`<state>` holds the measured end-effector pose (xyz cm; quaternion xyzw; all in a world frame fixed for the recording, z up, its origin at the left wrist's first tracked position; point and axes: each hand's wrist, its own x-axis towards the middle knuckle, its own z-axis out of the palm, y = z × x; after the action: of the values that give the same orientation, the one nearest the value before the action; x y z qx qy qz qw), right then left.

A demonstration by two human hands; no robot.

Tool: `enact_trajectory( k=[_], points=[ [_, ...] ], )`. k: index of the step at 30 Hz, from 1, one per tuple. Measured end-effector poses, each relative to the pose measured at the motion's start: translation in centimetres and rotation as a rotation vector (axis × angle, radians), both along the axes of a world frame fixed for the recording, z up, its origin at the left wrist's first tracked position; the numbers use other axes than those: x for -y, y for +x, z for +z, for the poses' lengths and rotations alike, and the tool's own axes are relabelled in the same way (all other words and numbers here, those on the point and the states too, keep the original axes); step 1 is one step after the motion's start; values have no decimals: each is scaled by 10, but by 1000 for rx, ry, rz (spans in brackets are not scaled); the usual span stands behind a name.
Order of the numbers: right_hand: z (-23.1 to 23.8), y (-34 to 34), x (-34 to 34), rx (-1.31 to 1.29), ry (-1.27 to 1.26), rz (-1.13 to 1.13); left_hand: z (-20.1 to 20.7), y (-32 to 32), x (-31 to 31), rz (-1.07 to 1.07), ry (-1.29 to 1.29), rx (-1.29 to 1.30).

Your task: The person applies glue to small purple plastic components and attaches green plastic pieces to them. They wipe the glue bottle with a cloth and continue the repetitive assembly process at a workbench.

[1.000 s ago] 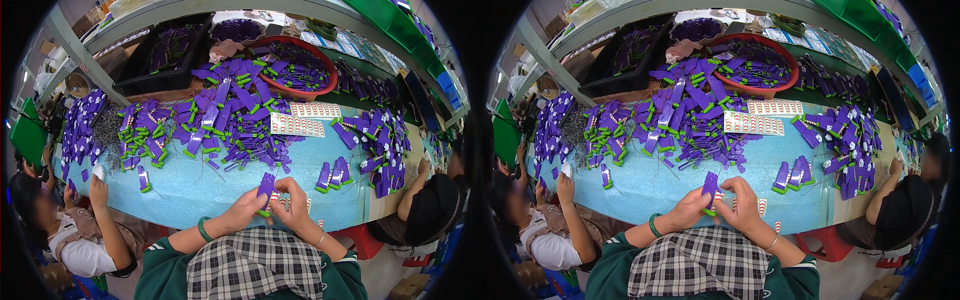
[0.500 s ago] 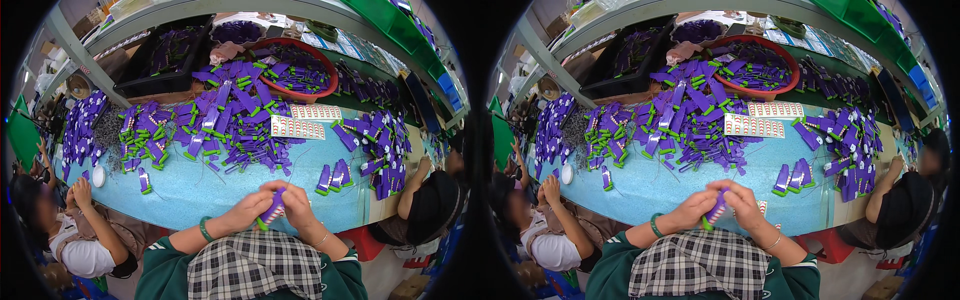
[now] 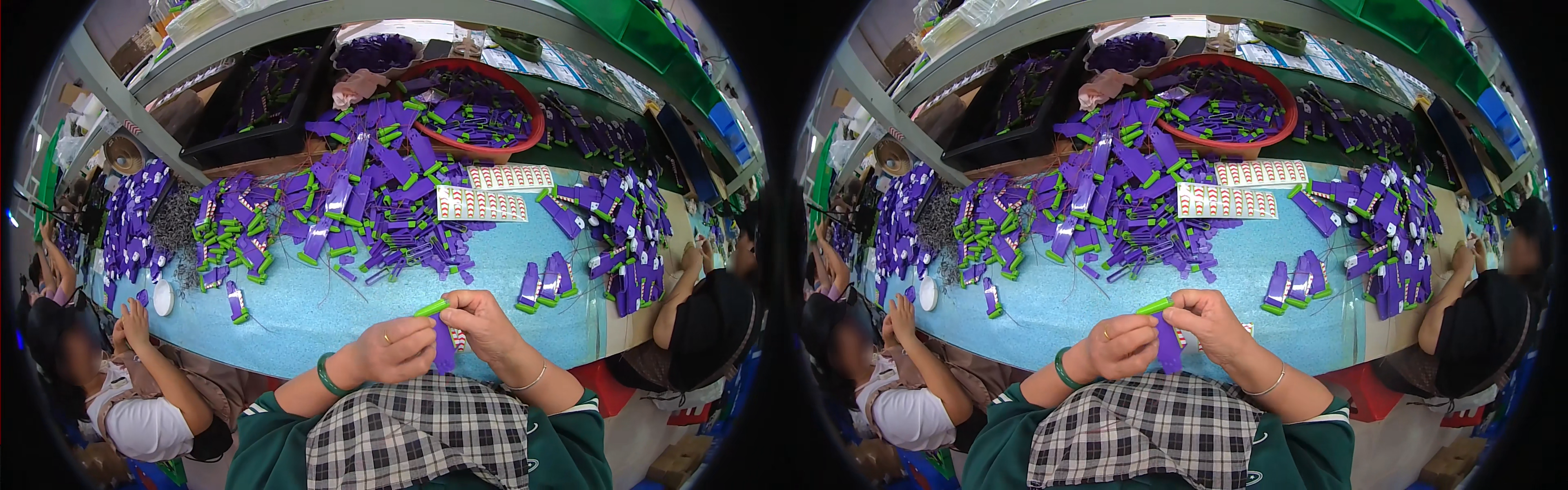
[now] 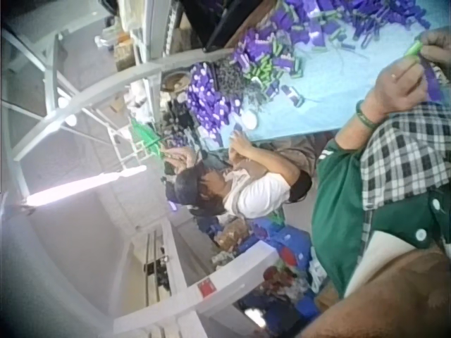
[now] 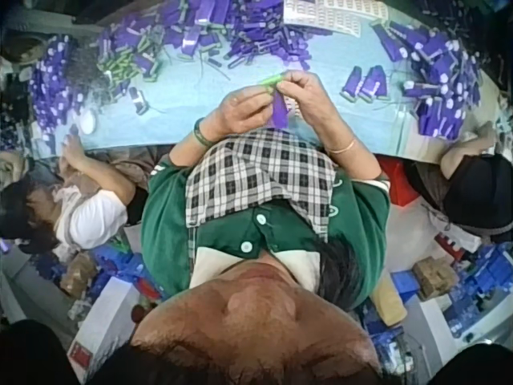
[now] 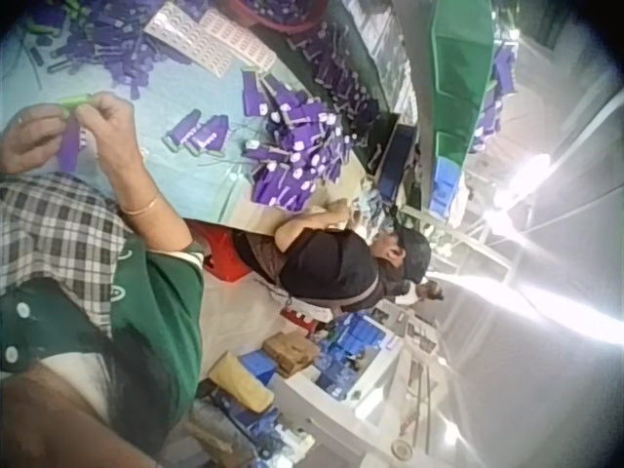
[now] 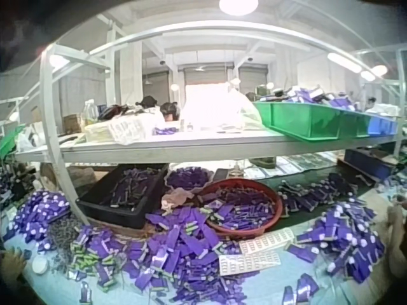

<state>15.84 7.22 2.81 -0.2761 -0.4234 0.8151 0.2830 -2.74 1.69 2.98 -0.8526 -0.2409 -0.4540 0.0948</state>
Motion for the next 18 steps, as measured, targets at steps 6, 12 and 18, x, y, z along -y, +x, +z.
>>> enact_trajectory(
  k=[6, 12, 18],
  points=[
    [2, -2, 7, 36, -151, 98, 0, -2, 4, -22, 41, -29],
    [4, 17, 26, 87, -160, 191, -3, 1, 6, -17, -39, -7],
    [-9, 42, 23, 149, 298, 14, -22, 11, 5, 32, -282, 268]
  ],
)
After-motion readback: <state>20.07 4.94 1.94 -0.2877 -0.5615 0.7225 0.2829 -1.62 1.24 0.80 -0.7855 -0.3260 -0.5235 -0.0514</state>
